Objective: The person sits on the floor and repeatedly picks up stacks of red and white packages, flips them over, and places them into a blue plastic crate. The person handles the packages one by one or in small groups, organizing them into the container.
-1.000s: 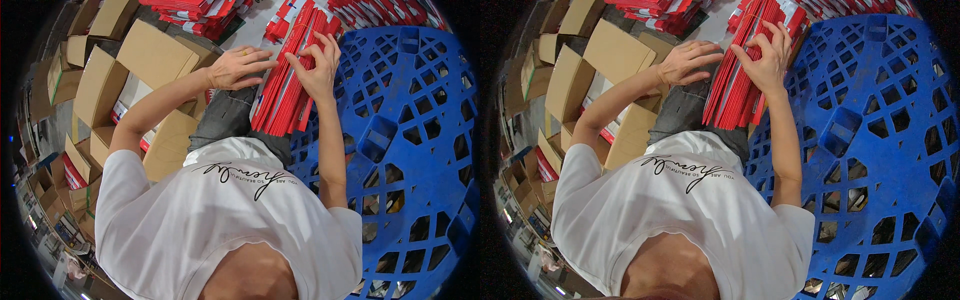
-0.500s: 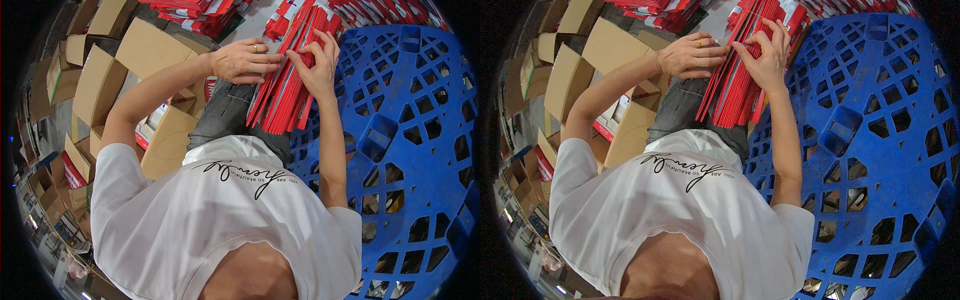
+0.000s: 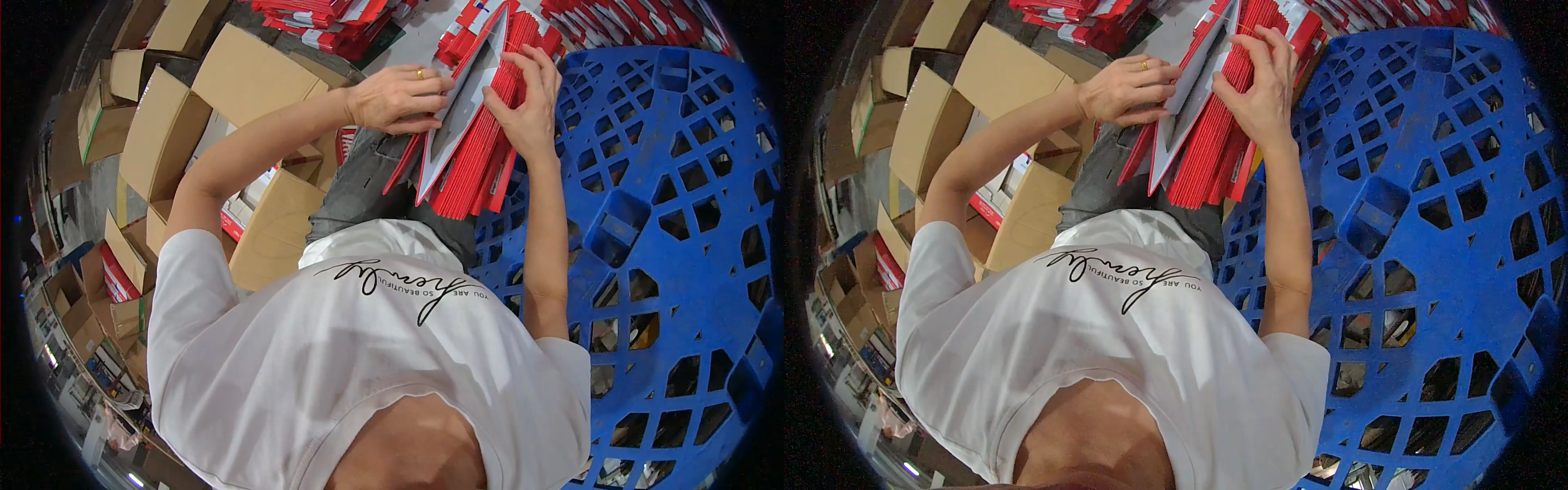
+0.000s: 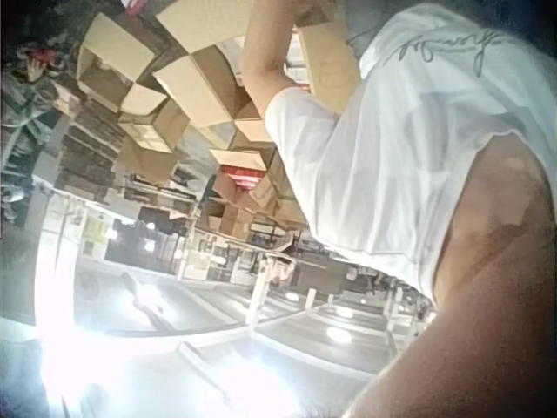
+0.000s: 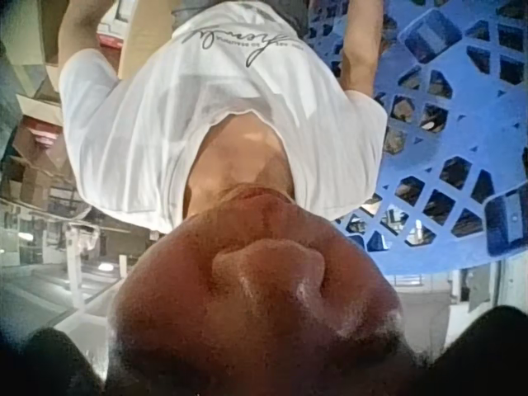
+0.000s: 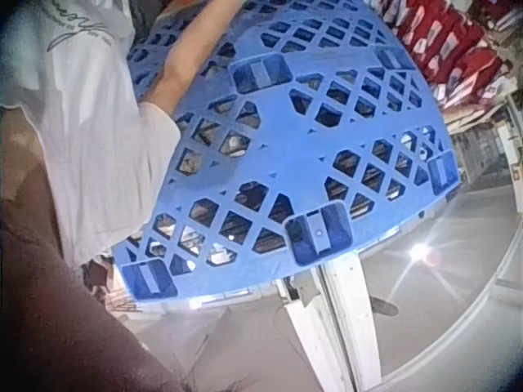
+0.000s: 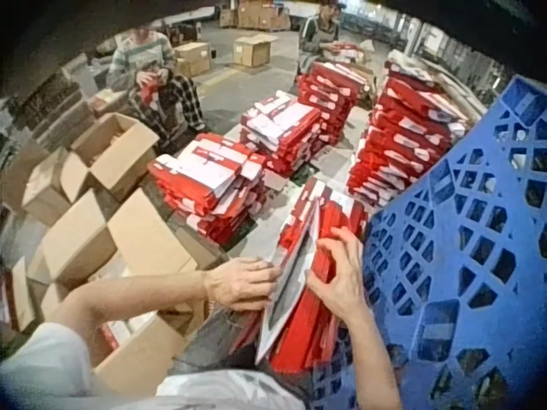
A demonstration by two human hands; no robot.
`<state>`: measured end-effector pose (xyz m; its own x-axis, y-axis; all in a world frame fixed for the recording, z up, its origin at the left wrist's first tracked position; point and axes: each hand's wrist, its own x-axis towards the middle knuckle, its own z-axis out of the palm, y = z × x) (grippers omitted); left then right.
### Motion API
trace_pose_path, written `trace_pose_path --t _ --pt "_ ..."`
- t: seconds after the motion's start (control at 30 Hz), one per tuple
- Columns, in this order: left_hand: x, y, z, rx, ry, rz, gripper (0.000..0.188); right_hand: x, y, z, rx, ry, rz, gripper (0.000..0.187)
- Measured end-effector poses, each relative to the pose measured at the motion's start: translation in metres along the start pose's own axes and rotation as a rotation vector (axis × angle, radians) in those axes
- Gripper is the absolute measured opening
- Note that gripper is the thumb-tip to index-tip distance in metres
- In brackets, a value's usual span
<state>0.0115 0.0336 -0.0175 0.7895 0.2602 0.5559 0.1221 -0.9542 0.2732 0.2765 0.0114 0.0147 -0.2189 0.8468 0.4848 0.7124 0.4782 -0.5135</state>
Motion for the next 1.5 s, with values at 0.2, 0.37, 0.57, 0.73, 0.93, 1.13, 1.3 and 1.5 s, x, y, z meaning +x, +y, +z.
trace_pose_path --t 0.2,0.37,0.57,0.73,0.93,1.13,1.3,1.5 --pt "-0.020 0.002 0.020 0.046 -0.059 0.005 0.038 -0.010 0.006 0.004 -0.001 -0.009 -0.061 0.023" --pt "-0.007 0.012 0.015 0.038 -0.061 0.017 0.058 -0.013 0.011 0.004 -0.004 0.003 -0.060 0.020" --pt "-0.007 -0.001 0.012 0.047 -0.098 0.074 0.063 -0.009 -0.002 0.001 -0.077 -0.002 -0.042 0.026" --pt "-0.007 -0.003 0.004 0.034 -0.117 0.094 0.059 -0.007 -0.010 0.004 -0.133 -0.010 0.045 0.031" --pt "-0.023 -0.019 -0.025 0.154 -0.237 0.078 0.039 -0.010 0.004 -0.002 -0.152 -0.055 0.096 0.032" --pt "-0.008 0.031 -0.009 -0.127 0.011 -0.388 0.063 -0.002 -0.008 -0.004 0.090 -0.009 -0.014 0.031" --pt "0.018 0.073 0.018 -0.186 0.208 -0.972 0.120 -0.031 0.041 -0.027 -0.254 -0.056 -0.082 0.063" --pt "-0.007 0.056 0.020 -0.355 0.298 -0.893 0.125 -0.025 0.006 -0.023 -0.400 -0.403 -0.463 0.083"
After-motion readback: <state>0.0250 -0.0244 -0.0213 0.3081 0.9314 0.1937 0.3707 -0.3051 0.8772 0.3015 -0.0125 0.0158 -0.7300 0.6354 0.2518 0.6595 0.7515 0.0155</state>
